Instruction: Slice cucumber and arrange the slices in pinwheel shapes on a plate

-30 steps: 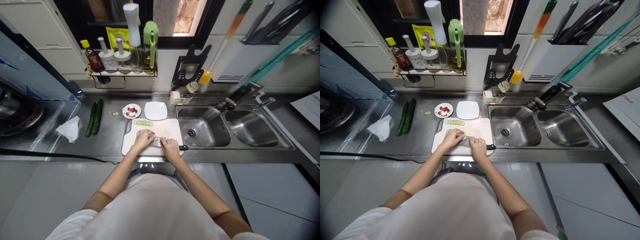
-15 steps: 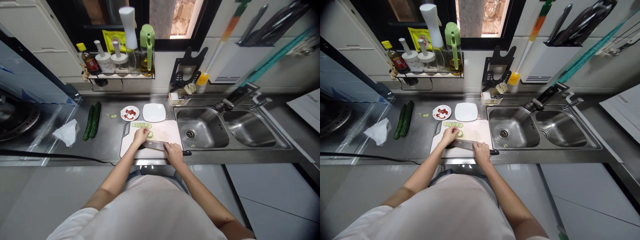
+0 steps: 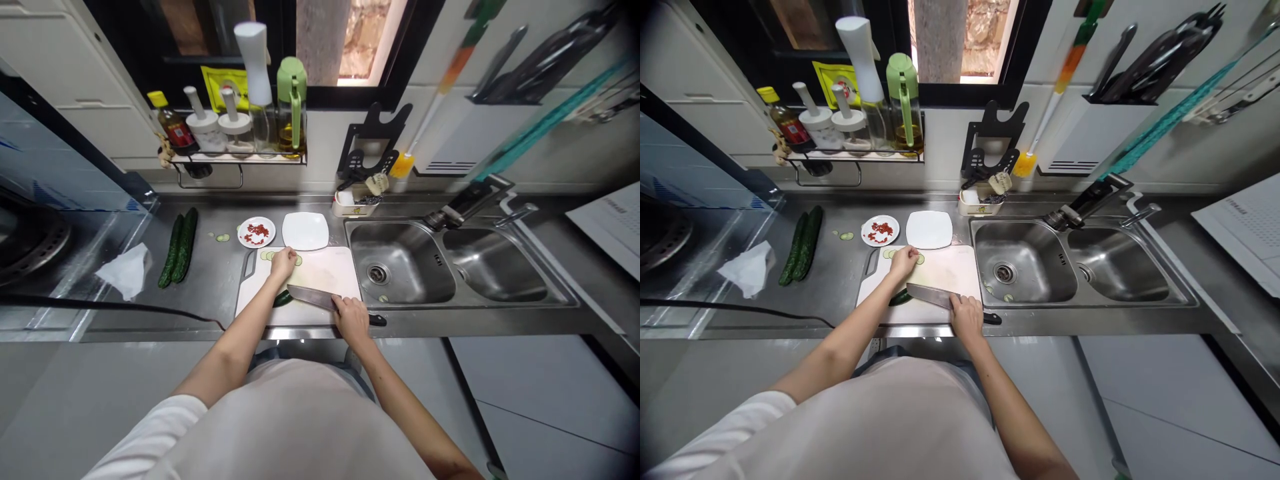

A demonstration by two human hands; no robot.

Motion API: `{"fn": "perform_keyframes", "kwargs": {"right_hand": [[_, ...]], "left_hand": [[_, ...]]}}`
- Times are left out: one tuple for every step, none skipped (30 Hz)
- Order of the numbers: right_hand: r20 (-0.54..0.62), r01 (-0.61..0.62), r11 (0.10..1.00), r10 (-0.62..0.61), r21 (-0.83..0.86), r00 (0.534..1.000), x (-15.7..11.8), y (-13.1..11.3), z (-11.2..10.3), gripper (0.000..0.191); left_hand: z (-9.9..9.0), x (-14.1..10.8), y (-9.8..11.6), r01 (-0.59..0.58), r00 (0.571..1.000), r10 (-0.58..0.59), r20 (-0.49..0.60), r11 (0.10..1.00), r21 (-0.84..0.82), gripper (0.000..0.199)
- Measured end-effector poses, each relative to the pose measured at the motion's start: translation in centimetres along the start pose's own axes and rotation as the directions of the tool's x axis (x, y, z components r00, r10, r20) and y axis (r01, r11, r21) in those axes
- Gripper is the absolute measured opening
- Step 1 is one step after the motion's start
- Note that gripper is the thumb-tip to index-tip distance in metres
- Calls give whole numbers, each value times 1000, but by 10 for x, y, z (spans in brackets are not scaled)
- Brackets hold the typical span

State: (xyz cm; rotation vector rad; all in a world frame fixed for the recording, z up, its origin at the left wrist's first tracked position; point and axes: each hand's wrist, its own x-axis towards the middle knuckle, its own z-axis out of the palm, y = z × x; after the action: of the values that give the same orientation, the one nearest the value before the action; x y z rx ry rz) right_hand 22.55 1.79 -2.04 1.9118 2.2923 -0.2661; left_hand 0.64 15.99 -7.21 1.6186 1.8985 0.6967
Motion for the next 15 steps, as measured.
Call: {"fn": "perform_keyframes", "kwargs": {"right_hand": [[0, -1, 1000, 1, 2, 1000, 0, 1, 1, 36], [-1, -1, 1000, 1, 3, 1000, 0, 1, 1, 35], [-4, -1, 1000, 1, 5, 1000, 1, 2, 2, 35], [-6, -1, 1000, 1, 6, 1000, 1, 2, 2, 35], [-7, -3, 1000, 3, 7, 1000, 1, 3, 3, 35], [-7, -3, 1000, 3, 7, 1000, 1, 3, 3, 34], [-6, -3, 1000, 3, 8, 1000, 1, 4, 3, 34], [-5, -3, 1000, 3, 9, 1000, 1, 4, 3, 34], [-4, -3, 1000, 3, 10, 1000, 2, 4, 3, 34], [-4, -5, 1000, 5, 12, 1000, 2, 4, 3, 35], [-5, -6, 1000, 6, 15, 1000, 2, 4, 3, 35], [-7, -9, 1000, 9, 17, 1000, 2, 4, 3, 35], [-10, -12, 1000, 12, 20, 1000, 2, 4, 3, 35], [-13, -13, 1000, 13, 22, 1000, 2, 4, 3, 35], [-15, -12, 1000, 12, 23, 1000, 2, 4, 3, 35]], "left_hand": [[2, 1, 0, -8, 1000, 8, 0, 1000, 17, 11], [3, 2, 1, -20, 1000, 20, -1, 999, 35, 12], [4, 3, 1, -37, 999, 37, -5, 998, 54, 12], [5, 3, 1, -60, 998, 61, -10, 995, 76, 13], [6, 3, 1, -89, 996, 90, -14, 991, 100, 14], [6, 4, 1, -121, 992, 124, -14, 985, 125, 15], [6, 4, 1, -152, 988, 155, -11, 977, 150, 16], [6, 4, 0, -177, 984, 181, -5, 969, 173, 17], [5, 4, 0, -198, 980, 201, 4, 962, 189, 17], [5, 4, -1, -212, 977, 214, 14, 957, 199, 17], [5, 4, -2, -223, 975, 223, 25, 953, 203, 16], [4, 4, -3, -233, 973, 230, 39, 951, 205, 15], [4, 3, -5, -243, 970, 237, 55, 948, 206, 14], [4, 3, -6, -254, 967, 245, 68, 945, 206, 15], [4, 3, -6, -262, 965, 251, 79, 943, 207, 16]]}}
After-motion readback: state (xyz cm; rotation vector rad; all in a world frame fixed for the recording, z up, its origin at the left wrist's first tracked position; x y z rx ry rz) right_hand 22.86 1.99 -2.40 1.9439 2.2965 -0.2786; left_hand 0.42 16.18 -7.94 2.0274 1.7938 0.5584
